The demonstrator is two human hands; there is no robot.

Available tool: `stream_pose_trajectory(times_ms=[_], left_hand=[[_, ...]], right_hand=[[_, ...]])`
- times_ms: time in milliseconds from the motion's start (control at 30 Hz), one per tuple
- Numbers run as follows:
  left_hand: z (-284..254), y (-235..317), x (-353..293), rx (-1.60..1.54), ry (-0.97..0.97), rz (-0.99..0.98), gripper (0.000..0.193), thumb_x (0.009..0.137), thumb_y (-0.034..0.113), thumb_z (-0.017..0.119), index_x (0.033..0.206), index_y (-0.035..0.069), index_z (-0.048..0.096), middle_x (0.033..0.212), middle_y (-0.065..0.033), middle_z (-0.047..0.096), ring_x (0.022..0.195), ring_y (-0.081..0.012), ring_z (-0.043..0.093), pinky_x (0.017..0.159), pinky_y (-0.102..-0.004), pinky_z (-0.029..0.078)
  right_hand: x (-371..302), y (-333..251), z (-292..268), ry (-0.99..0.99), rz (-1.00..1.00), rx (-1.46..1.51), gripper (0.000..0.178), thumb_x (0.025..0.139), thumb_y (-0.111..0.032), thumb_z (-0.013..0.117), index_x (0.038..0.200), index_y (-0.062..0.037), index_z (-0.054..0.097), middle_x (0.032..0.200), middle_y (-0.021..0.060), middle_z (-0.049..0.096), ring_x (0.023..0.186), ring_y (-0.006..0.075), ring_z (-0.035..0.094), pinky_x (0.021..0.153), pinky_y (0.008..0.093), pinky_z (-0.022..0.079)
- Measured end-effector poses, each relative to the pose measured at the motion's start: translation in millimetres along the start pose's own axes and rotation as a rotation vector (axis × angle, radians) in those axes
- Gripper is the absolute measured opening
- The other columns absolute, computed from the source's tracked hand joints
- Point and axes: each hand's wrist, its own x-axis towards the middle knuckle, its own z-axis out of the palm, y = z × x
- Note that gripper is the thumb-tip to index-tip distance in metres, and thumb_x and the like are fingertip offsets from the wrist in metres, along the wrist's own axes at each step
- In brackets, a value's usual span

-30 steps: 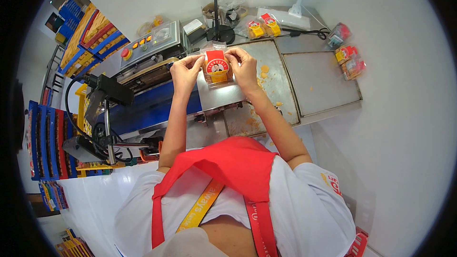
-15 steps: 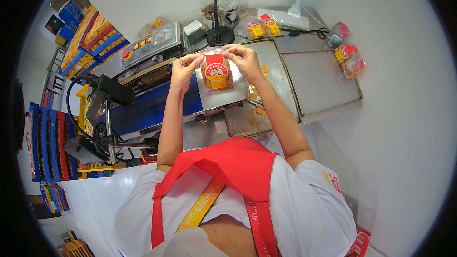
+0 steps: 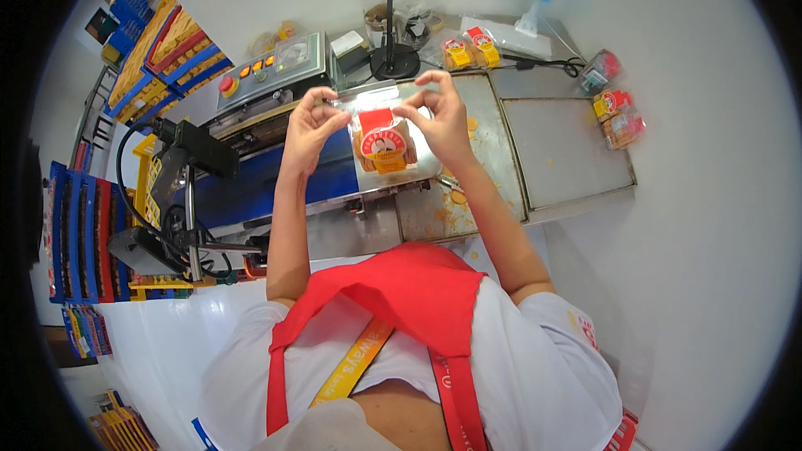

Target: The person places round biscuits into clear plastic bags, seals them using a heat-sealing machine, and stacks the finished packages on a metal tray. The person also transfers stacks of sealed packages from a red crate onto the tray.

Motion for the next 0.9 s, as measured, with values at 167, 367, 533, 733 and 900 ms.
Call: stream_pose_trajectory(times_ms=[167,367,533,733,900], left_hand=[[-10.8,-28.6,37.7,0.503,0.140,0.104,0.022,0.077,0.001,0.069,0.093,0.003,0.054,0.074,-0.0090,0.067,0.069,-0.0113,0.067,0.060,-0.0243,0.051],[-8.2,-59.4,76.7,1.286,0.263,0.175,0.007,0.070,0.005,0.064,0.076,0.008,0.060,0.072,-0.0157,0.065,0.073,-0.0347,0.065,0.067,-0.0437,0.051],[-12.8,-67.6,90.8,1.374,0.236,0.093,0.006,0.069,0.005,0.066,0.073,0.009,0.066,0.073,-0.0151,0.066,0.074,-0.0335,0.066,0.068,-0.0431,0.052],[-18.0,-71.5,87.4,1.348,0.170,0.104,0.012,0.067,0.005,0.068,0.078,0.009,0.072,0.076,-0.0170,0.066,0.075,-0.0328,0.067,0.073,-0.0404,0.054],[-22.2,-78.1,89.1,1.368,0.147,0.064,0.014,0.071,0.006,0.065,0.081,0.008,0.074,0.079,-0.0203,0.066,0.077,-0.0355,0.066,0.075,-0.0416,0.053]], right_hand=[[44.2,75.3,-1.5,0.014,0.241,-0.028,0.035,0.073,-0.003,0.076,0.096,-0.0018,0.049,0.072,0.0075,0.066,0.065,0.0106,0.062,0.058,0.0227,0.047],[80.2,124.4,5.3,0.034,0.282,-0.419,0.026,0.066,-0.006,0.080,0.080,-0.0001,0.059,0.068,0.0067,0.065,0.060,0.0116,0.062,0.054,0.0264,0.049],[85.9,110.5,15.8,-0.090,0.121,-0.805,0.014,0.063,-0.007,0.077,0.068,-0.0020,0.064,0.069,0.0117,0.066,0.065,0.0224,0.066,0.061,0.0343,0.051],[92.1,94.1,26.7,-0.439,-0.501,-1.321,0.012,0.072,-0.011,0.059,0.068,-0.0045,0.067,0.072,0.0139,0.065,0.076,0.0295,0.067,0.064,0.0402,0.052],[90.0,86.0,36.4,-0.679,-0.299,-1.468,0.023,0.082,-0.028,0.056,0.087,-0.0109,0.071,0.087,0.0175,0.062,0.086,0.0290,0.063,0.068,0.0398,0.047]])
